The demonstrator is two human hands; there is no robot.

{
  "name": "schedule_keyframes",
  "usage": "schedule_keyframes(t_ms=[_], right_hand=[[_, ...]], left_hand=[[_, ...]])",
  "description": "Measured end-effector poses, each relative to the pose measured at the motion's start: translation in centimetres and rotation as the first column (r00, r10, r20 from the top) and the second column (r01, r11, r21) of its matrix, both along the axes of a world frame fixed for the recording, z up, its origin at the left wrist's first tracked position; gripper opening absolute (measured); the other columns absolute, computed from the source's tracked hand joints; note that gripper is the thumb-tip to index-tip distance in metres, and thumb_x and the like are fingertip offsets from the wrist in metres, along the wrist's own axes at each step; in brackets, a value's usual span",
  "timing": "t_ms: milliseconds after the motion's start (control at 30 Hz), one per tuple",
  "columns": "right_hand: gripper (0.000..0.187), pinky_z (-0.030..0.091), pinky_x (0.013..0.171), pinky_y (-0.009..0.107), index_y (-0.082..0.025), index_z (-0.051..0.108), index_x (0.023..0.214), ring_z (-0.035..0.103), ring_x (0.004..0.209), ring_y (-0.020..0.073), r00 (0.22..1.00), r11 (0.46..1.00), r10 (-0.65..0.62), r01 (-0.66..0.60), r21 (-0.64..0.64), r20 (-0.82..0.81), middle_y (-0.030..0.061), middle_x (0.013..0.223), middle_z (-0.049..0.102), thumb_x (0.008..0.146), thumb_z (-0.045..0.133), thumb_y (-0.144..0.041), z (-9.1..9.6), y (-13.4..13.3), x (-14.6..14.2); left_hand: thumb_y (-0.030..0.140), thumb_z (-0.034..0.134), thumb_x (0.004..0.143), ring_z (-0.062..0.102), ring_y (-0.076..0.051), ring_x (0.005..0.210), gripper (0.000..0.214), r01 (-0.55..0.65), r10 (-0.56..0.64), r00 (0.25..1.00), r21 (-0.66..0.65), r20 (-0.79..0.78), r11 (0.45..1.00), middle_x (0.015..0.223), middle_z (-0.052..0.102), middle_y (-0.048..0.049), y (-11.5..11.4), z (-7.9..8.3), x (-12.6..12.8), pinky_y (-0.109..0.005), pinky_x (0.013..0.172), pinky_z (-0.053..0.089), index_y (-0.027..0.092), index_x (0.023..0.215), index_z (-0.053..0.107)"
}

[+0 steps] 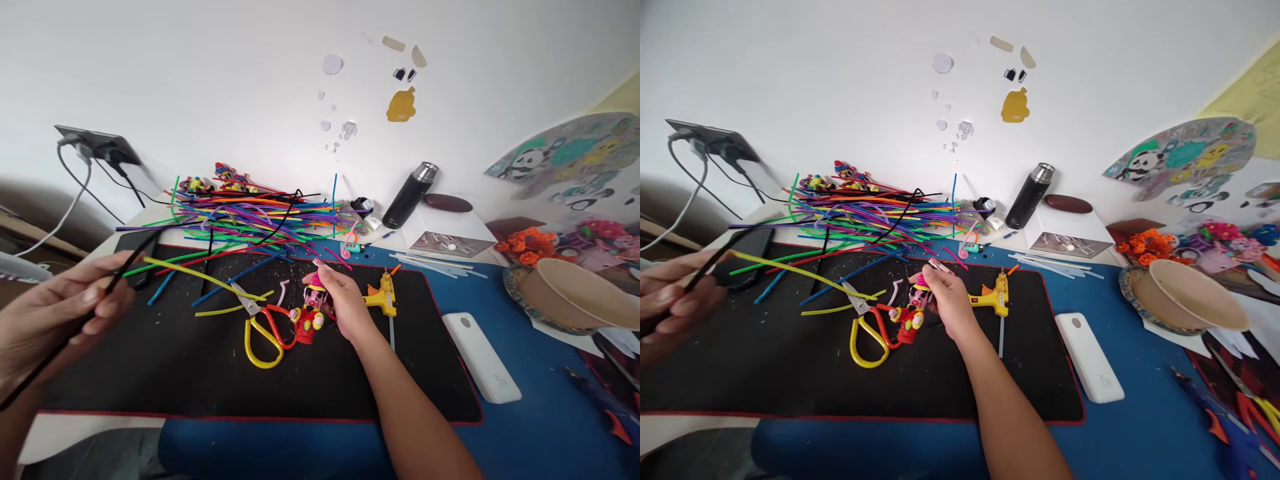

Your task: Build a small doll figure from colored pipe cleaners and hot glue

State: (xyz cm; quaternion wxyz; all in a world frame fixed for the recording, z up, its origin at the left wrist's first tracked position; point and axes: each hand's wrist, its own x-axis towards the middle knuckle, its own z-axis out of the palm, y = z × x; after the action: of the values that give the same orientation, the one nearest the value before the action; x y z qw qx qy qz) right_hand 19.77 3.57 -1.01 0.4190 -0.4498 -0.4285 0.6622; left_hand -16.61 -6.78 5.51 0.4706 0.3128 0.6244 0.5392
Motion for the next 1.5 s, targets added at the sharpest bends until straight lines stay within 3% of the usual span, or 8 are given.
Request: schedule_keyframes(t_ms=[67, 200, 367, 533, 767, 1033, 1267, 1500], right_hand=[[0.062, 0.023, 0.043, 0.024, -0.017, 0.084, 0.084, 0.042, 0.048, 0.0094, 1.000, 0.999, -0.028, 0.028, -0.016, -0.006, 0.0007, 0.062, 0.056, 0.075, 0.079, -0.078, 0.0, 0.1, 0.1], [0.061, 0.022, 0.043, 0.025, -0.017, 0.084, 0.086, 0.039, 0.046, 0.0094, 0.998, 0.998, -0.055, 0.055, -0.027, 0.003, 0.0001, 0.059, 0.056, 0.079, 0.076, -0.077, -0.1, 0.3, 0.1], [0.059, 0.027, 0.044, 0.026, -0.018, 0.082, 0.082, 0.040, 0.047, 0.0109, 0.996, 0.996, -0.091, 0.091, -0.001, 0.013, 0.0003, 0.059, 0.057, 0.078, 0.076, -0.077, -0.5, 0.5, 0.1], [0.059, 0.028, 0.045, 0.027, -0.019, 0.084, 0.086, 0.042, 0.047, 0.0119, 0.992, 0.995, -0.093, 0.091, 0.033, 0.084, 0.0005, 0.059, 0.058, 0.082, 0.073, -0.076, -0.2, 0.9, -0.3], [0.055, 0.037, 0.052, 0.028, -0.021, 0.088, 0.096, 0.053, 0.054, 0.0142, 0.963, 0.982, 0.042, -0.090, 0.167, 0.266, 0.0041, 0.076, 0.073, 0.092, 0.065, -0.071, 1.5, 3.5, -1.1], [0.068, 0.038, 0.054, 0.027, -0.019, 0.085, 0.097, 0.052, 0.052, 0.0150, 0.873, 0.938, 0.174, -0.287, 0.192, 0.456, 0.0022, 0.066, 0.068, 0.094, 0.055, -0.080, 0.3, 6.1, -3.1], [0.062, 0.035, 0.057, 0.027, -0.019, 0.084, 0.090, 0.057, 0.058, 0.0171, 0.720, 0.864, 0.220, -0.458, 0.211, 0.658, 0.0011, 0.061, 0.066, 0.100, 0.053, -0.072, 0.7, 6.8, -5.7], [0.049, 0.032, 0.061, 0.028, -0.021, 0.082, 0.086, 0.065, 0.071, 0.0187, 0.562, 0.762, 0.221, -0.610, 0.219, 0.797, 0.0047, 0.079, 0.077, 0.107, 0.055, -0.055, 0.8, 7.5, -6.9]], left_hand=[[0.047, 0.105, 0.044, 0.040, -0.009, 0.045, 0.067, 0.069, -0.071, 0.996, 0.049, 0.054, 0.996, 0.055, 0.056, 0.0022, 1.1, -0.1, 3.3, -0.017, 0.035, 0.028, 0.027, 0.105, 0.085], [0.046, 0.101, 0.062, 0.066, -0.021, 0.063, 0.038, 0.266, -0.277, 0.948, 0.088, 0.154, 0.960, 0.066, 0.073, -0.0074, 2.4, -1.3, 8.9, -0.027, 0.054, 0.053, 0.020, 0.078, 0.079], [0.047, 0.095, 0.074, 0.070, -0.025, 0.079, 0.036, 0.380, -0.382, 0.909, 0.045, 0.167, 0.924, 0.083, 0.081, -0.0111, 3.2, -2.4, 11.8, -0.032, 0.071, 0.054, 0.018, 0.081, 0.074], [0.049, 0.096, 0.070, 0.069, -0.024, 0.081, 0.041, 0.329, -0.329, 0.927, 0.035, 0.181, 0.944, 0.085, 0.080, -0.0082, 4.6, -2.2, 11.4, -0.032, 0.073, 0.053, 0.020, 0.082, 0.071], [0.046, 0.098, 0.066, 0.066, -0.020, 0.081, 0.040, 0.261, -0.264, 0.947, 0.039, 0.185, 0.965, 0.097, 0.078, -0.0063, 6.6, -2.2, 10.2, -0.029, 0.069, 0.055, 0.020, 0.080, 0.072], [0.049, 0.101, 0.057, 0.056, -0.015, 0.069, 0.044, 0.240, -0.237, 0.951, 0.008, 0.200, 0.971, 0.083, 0.073, -0.0037, 7.3, -2.1, 9.8, -0.025, 0.061, 0.048, 0.019, 0.077, 0.074], [0.046, 0.098, 0.059, 0.051, -0.013, 0.060, 0.041, 0.266, -0.247, 0.938, -0.049, 0.242, 0.963, 0.070, 0.065, 0.0001, 7.5, -2.8, 9.8, -0.024, 0.056, 0.042, 0.019, 0.078, 0.073], [0.045, 0.098, 0.065, 0.054, -0.013, 0.059, 0.040, 0.308, -0.270, 0.896, -0.056, 0.352, 0.950, 0.069, 0.063, 0.0010, 7.6, -3.9, 9.7, -0.023, 0.054, 0.044, 0.019, 0.084, 0.073]])
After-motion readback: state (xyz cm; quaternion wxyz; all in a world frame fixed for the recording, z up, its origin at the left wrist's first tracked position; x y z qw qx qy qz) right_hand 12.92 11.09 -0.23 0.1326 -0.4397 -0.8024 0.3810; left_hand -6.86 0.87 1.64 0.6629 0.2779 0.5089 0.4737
